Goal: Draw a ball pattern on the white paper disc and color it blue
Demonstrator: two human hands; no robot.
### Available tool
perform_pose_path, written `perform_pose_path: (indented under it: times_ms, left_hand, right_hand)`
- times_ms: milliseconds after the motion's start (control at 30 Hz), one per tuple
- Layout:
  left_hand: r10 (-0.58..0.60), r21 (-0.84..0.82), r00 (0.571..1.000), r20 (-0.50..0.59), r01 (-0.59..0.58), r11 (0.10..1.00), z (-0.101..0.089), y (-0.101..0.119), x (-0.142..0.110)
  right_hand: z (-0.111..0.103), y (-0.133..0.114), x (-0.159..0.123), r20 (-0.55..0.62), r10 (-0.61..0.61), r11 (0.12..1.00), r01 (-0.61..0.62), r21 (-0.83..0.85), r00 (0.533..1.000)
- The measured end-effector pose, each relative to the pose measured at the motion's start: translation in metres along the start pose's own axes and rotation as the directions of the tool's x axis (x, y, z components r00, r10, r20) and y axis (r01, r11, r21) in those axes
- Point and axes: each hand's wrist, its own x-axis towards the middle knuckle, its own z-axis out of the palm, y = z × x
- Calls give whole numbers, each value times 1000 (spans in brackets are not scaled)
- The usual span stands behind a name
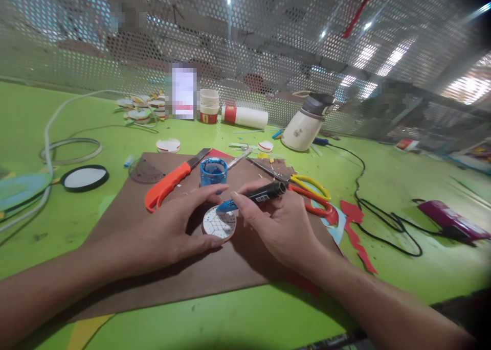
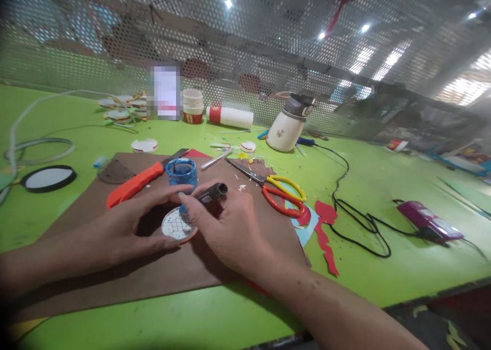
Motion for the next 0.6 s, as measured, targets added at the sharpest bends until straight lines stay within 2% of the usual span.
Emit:
perform_pose_path:
  times_ms: [433, 600]
  left_hand:
    - [4, 13, 1000, -17, -3, 1000, 3, -2, 2]
    - [-1, 34, 1000, -30, 2, 999, 1, -4, -1]
  right_hand:
    - [2, -1, 0, 35, 56, 998, -57, 41, 998]
    - [3, 2, -1, 11, 57, 998, -58, 38, 998]
